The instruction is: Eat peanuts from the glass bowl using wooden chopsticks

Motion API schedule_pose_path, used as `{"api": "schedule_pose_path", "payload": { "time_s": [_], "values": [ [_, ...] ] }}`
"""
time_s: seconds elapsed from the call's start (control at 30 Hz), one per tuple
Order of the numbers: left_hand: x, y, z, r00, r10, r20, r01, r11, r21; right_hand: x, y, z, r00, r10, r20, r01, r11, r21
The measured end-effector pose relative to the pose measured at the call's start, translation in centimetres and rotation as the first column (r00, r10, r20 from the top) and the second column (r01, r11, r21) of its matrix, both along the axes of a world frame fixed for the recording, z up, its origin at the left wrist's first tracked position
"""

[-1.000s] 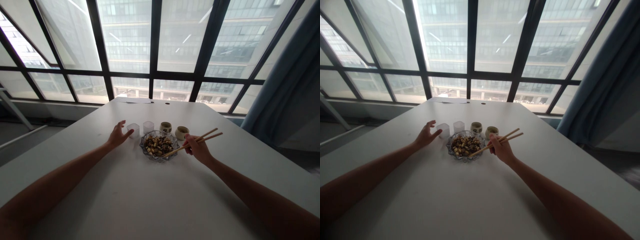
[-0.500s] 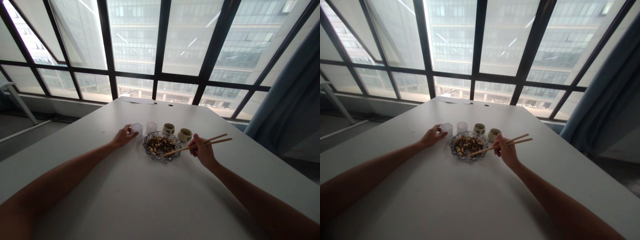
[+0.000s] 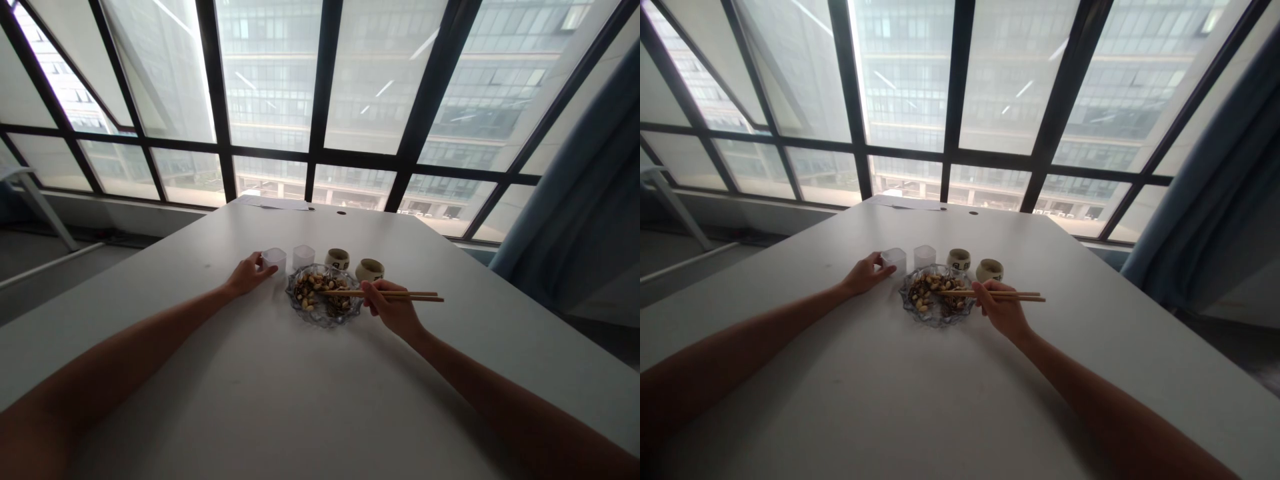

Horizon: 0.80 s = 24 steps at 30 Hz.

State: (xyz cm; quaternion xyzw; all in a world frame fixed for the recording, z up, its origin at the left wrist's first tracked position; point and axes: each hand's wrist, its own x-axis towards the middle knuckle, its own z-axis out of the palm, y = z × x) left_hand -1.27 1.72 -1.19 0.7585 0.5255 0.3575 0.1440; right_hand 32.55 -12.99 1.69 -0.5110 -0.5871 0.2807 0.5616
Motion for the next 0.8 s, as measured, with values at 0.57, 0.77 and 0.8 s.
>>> {"api": "schedule_pose_path", "payload": {
  "time_s": [0.57,0.77,0.8],
  "values": [
    [0.2,-0.5,0.4,0.997,0.005,-0.081,-0.004,1.000,0.013,0.3,-0.2,-0.2,1.000,0.011,-0.019,-0.009,0.996,0.091],
    [0.3,-0.7,0.6,0.994,-0.004,-0.106,0.008,0.999,0.039,0.8,0.3,-0.5,0.994,-0.029,0.102,0.017,0.993,0.119],
    [0.4,-0.7,0.6,0.994,-0.003,-0.111,0.008,0.999,0.041,0.9,0.3,-0.6,0.989,-0.004,0.146,-0.012,0.994,0.107]
  ]
}}
